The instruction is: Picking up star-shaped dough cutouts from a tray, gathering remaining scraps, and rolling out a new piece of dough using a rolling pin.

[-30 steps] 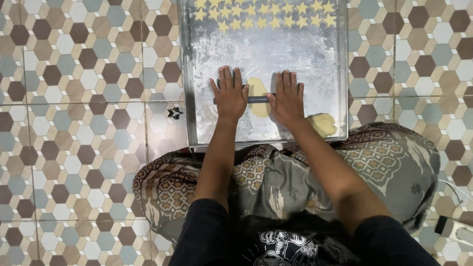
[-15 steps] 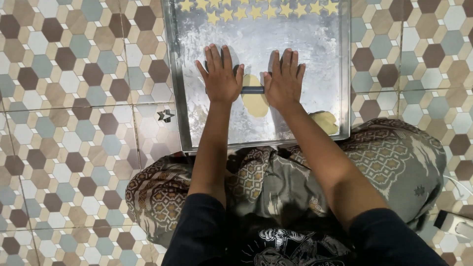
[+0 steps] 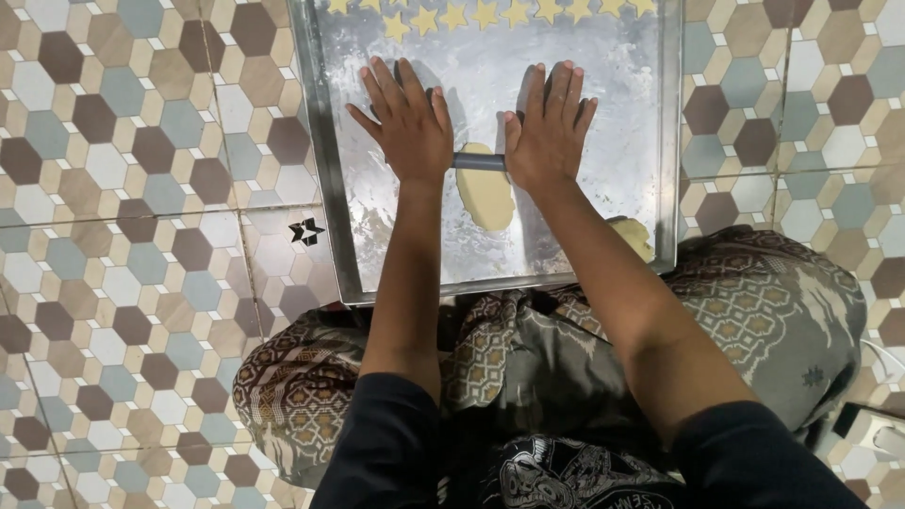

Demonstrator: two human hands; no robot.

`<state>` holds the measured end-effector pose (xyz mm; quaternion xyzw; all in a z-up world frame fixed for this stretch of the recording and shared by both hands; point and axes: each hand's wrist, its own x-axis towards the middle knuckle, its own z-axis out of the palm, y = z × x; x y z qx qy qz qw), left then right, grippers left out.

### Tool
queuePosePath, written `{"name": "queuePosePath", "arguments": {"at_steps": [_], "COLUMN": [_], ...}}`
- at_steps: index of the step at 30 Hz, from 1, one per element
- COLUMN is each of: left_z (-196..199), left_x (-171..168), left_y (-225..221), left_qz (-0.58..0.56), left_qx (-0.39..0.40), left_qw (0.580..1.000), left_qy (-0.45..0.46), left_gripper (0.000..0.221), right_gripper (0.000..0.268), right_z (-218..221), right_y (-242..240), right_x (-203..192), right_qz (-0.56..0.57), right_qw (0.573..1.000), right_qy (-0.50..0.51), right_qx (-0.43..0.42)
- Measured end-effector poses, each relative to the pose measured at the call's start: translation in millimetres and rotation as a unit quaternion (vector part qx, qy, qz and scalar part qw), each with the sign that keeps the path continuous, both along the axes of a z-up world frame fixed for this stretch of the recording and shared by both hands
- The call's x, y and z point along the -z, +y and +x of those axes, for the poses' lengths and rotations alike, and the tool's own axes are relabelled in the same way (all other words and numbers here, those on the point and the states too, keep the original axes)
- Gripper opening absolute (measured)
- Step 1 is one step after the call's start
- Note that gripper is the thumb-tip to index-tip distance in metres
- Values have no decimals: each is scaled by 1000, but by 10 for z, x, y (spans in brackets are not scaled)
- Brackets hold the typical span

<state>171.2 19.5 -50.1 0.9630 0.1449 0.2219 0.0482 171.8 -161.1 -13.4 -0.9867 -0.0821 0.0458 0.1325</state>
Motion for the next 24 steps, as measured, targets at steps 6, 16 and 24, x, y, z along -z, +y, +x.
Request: {"name": "queuePosePath", "arguments": {"at_steps": [6,16,24], "left_z": [127,280,10], "left_x": [-142,-188,-77], "left_y": [-29,-41,-14], "left_qz": [-28,-12,-11], "left_qx": [-9,-8,21], "left_qw": [999,999,996], "left_qy": [29,34,86], "left_gripper": [53,55,67], "right_gripper": [71,73,70], "right_z": [139,283,49], "right_y": [14,54,23], "right_x": [7,-64,-152], "right_qz": [-18,-26,3], "right_qw": [1000,998,999], "right_qy": [-5,-48,-15], "right_qx": [4,-9,-38]}}
